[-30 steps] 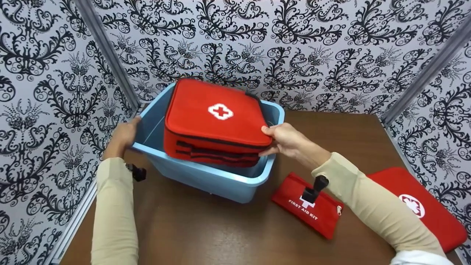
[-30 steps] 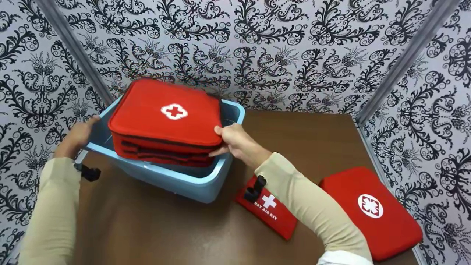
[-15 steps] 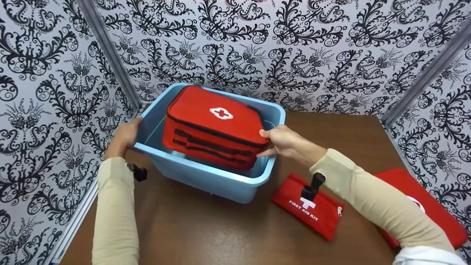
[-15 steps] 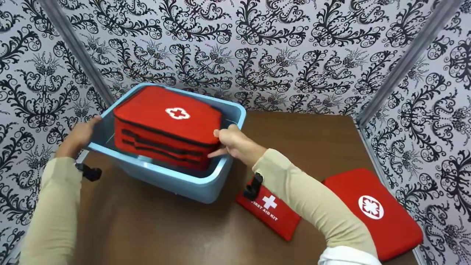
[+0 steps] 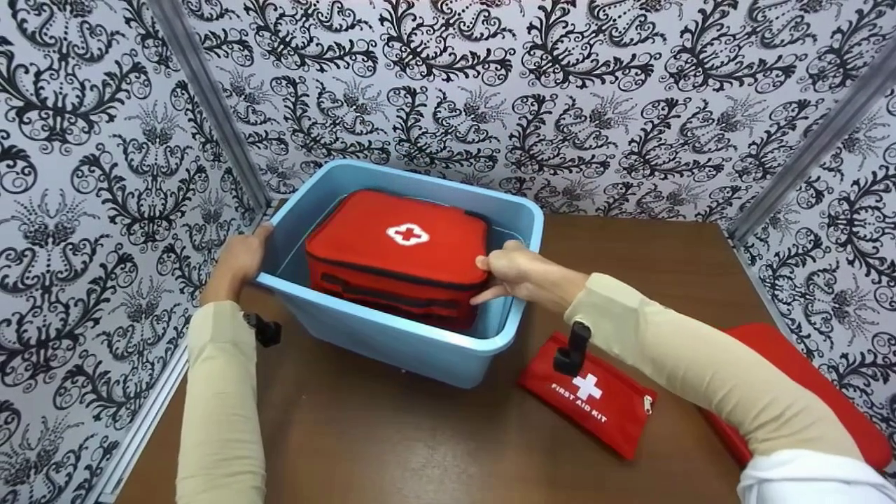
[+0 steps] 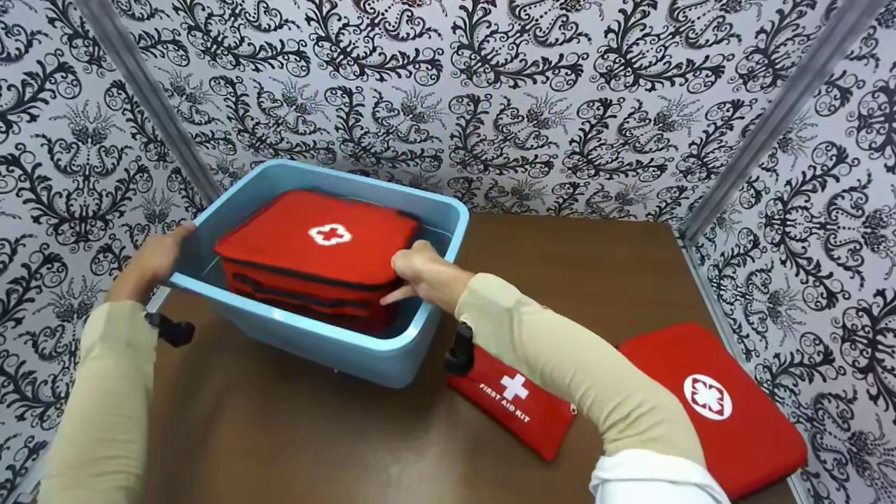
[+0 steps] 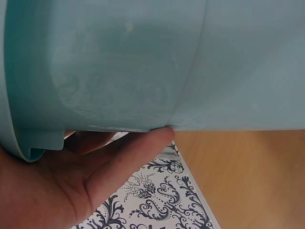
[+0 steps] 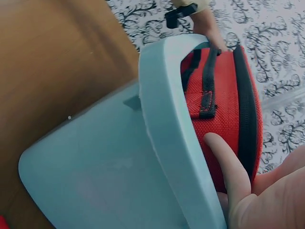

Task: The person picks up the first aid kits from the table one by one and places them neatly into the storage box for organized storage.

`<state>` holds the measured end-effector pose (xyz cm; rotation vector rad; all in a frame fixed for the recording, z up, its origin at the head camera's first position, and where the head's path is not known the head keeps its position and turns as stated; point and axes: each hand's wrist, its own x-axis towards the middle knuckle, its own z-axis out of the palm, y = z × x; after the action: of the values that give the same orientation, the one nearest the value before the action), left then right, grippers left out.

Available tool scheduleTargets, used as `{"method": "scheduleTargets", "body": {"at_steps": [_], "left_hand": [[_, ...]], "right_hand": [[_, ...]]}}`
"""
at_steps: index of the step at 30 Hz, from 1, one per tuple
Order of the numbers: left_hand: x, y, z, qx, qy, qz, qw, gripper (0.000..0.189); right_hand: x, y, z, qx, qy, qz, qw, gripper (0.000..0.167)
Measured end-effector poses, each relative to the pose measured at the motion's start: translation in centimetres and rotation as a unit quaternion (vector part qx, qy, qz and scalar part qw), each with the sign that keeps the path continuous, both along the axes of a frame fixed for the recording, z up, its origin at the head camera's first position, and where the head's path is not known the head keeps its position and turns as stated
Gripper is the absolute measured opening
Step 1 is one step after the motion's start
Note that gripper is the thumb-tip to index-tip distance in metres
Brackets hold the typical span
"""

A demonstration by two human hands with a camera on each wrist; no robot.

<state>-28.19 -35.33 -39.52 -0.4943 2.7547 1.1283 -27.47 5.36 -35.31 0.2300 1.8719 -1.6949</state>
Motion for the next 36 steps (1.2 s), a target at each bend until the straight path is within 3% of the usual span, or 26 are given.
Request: {"method": "scheduleTargets", "body": {"at_steps": [8, 18, 28, 36], "left_hand": [[0.1, 0.2, -0.1, 0.009, 0.003, -0.002, 1.0000, 0.091], [0.2, 0.0, -0.1, 0.010, -0.009, -0.008, 0.9999, 0.091], [-0.1, -0.3, -0.4, 0.008, -0.004, -0.018, 0.9998, 0.089], [-0.2, -0.2, -0.2, -0.006, -0.001, -0.019, 0.9998, 0.090]], "right_hand": [[0.1, -1.2, -0.8, 0.029, 0.008, 0.003, 0.9995, 0.084], [0.1, -2.0, -1.5, 0.062, 0.018, 0.002, 0.9979, 0.067], [0.0, -2.6, -1.3, 0.067, 0.012, 0.021, 0.9975, 0.074], [-0.2, -3.3, -1.3, 0.102, 0.021, 0.024, 0.9943, 0.074]]}}
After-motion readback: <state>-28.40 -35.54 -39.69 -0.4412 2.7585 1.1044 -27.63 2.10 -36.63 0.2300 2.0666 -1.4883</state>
